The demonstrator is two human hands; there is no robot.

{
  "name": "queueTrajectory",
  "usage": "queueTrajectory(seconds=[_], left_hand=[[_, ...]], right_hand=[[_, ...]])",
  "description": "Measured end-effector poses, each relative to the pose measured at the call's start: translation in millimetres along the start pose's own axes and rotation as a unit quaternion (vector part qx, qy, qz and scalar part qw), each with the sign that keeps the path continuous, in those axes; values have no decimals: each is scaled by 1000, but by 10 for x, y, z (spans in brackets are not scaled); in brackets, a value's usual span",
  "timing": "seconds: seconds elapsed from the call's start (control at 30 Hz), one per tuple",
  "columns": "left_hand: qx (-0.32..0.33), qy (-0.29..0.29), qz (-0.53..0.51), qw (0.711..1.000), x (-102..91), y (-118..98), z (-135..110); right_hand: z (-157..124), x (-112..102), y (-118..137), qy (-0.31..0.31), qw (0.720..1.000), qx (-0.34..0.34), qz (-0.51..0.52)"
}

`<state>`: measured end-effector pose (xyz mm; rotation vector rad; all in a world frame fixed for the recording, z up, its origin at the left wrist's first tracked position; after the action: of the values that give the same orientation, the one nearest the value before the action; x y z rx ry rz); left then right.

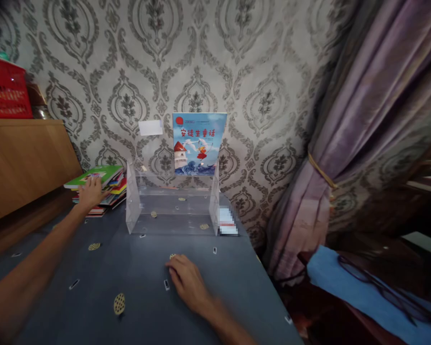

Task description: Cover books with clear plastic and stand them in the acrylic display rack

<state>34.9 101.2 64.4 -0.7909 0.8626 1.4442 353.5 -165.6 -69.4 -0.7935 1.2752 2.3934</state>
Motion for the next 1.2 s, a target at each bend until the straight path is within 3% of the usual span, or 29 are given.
queueTrajectory(seconds=[0.1, 0.27, 0.5, 0.93, 1.07, 1.2], left_hand=[[-15, 45, 31, 998, 107, 73, 107], [5, 60, 69, 996, 131, 98, 192], [54, 37, 83, 994, 48, 48, 154], [120, -23, 94, 988, -288, 201, 35], [119, -39, 77, 989, -246, 241, -71], [90, -16, 67, 994, -111, 280, -73]], right_hand=[[-11, -4, -17, -3, 1000, 6, 1], [-13, -4, -34, -3, 1000, 7, 2], [16, -14, 16, 2, 1000, 9, -6], [23, -7, 19, 3, 1000, 5, -14], [13, -3, 13, 2, 1000, 1, -11], [13, -15, 21, -4, 1000, 6, -9]])
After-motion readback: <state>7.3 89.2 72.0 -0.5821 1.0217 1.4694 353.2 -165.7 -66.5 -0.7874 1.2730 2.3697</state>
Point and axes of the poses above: each hand's wrist, its own z-axis towards the middle knuckle, its own x-axis out of the palm, y = z × x, the point moved 9 cm from there along z, towards the middle knuckle, and after that the axes turned 6 degrees about z, right-handed, at the moved point
